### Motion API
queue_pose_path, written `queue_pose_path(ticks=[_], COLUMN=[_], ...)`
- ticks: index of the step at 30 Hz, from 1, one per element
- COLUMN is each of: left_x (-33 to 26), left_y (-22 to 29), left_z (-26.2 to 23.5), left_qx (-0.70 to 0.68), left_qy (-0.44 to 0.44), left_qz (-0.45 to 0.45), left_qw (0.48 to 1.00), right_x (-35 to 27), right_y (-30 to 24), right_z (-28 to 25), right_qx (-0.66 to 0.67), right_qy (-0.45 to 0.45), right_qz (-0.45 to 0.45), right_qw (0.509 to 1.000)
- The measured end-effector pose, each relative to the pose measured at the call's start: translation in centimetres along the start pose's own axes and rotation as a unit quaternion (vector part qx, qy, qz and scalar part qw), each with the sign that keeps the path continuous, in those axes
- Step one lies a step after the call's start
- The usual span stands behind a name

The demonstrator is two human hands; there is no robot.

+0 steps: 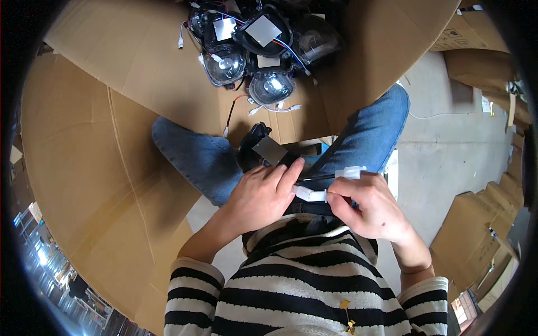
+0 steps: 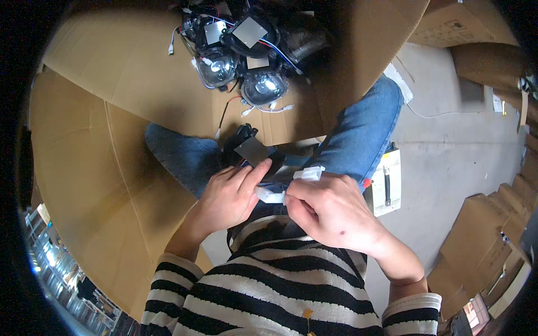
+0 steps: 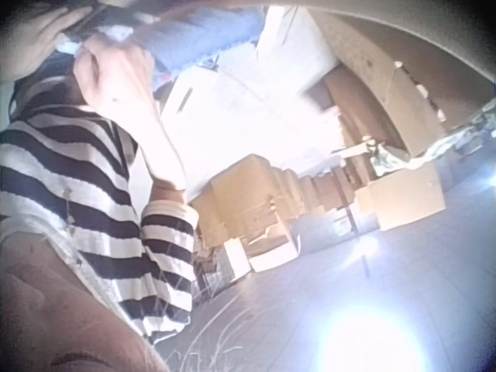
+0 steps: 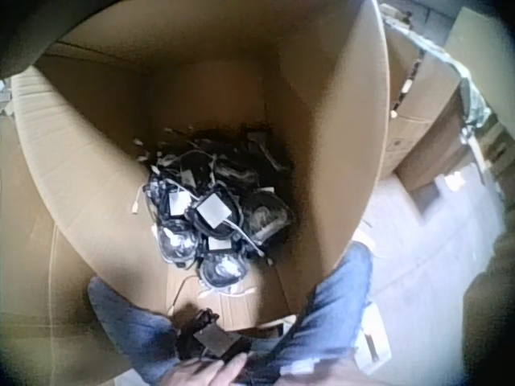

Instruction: The person sorts black plastic components with wiring connectors by hand, taking them from a large cardboard box and placing them on their lap or into another cardboard box.

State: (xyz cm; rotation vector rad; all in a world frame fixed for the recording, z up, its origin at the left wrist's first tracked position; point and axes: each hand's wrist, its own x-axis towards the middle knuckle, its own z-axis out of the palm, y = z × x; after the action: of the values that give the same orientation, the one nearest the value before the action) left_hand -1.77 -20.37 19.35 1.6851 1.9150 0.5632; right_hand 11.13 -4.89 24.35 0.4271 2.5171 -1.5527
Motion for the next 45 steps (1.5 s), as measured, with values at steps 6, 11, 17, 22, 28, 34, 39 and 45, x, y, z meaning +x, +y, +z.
queue_pose_path(ticks=[6, 11, 17, 22, 28, 34, 39, 45], left_x=[0.8, 1.9, 2.8, 0.9, 0.0, 0.2, 0.1, 0.1], left_y=[-0.7, -1.3, -3.1, -4.0, -2.7, -2.3, -2.1, -2.1], left_z=[-0.4, -0.5, -0.8, -0.1, -0.1, 0.1, 0.7, 0.1], left_qx=[0.002, 0.034, -0.134, -0.333, -0.504, -0.430, -0.416, -0.411], left_qy=[0.010, -0.021, 0.006, 0.078, 0.093, 0.135, 0.163, 0.151], left_qz=[-0.003, 0.005, -0.039, -0.094, -0.125, -0.087, -0.079, -0.067], left_qw=[1.000, 0.999, 0.990, 0.935, 0.849, 0.888, 0.891, 0.897], right_x=[0.5, 1.3, 1.9, -1.1, -2.5, -2.0, -1.4, -1.2], right_y=[1.0, 1.4, 1.9, 1.9, 1.2, 0.8, 0.5, 0.6], right_z=[0.8, 1.7, 1.1, -0.6, -0.9, -1.5, -1.8, -1.8], right_qx=[-0.020, -0.034, 0.004, 0.142, 0.249, 0.206, 0.187, 0.119], right_qy=[0.044, 0.126, 0.115, 0.110, 0.069, 0.111, 0.115, 0.134], right_qz=[0.047, 0.008, 0.037, 0.087, 0.109, 0.015, 0.004, 0.071], right_qw=[0.998, 0.991, 0.993, 0.980, 0.960, 0.972, 0.976, 0.981])
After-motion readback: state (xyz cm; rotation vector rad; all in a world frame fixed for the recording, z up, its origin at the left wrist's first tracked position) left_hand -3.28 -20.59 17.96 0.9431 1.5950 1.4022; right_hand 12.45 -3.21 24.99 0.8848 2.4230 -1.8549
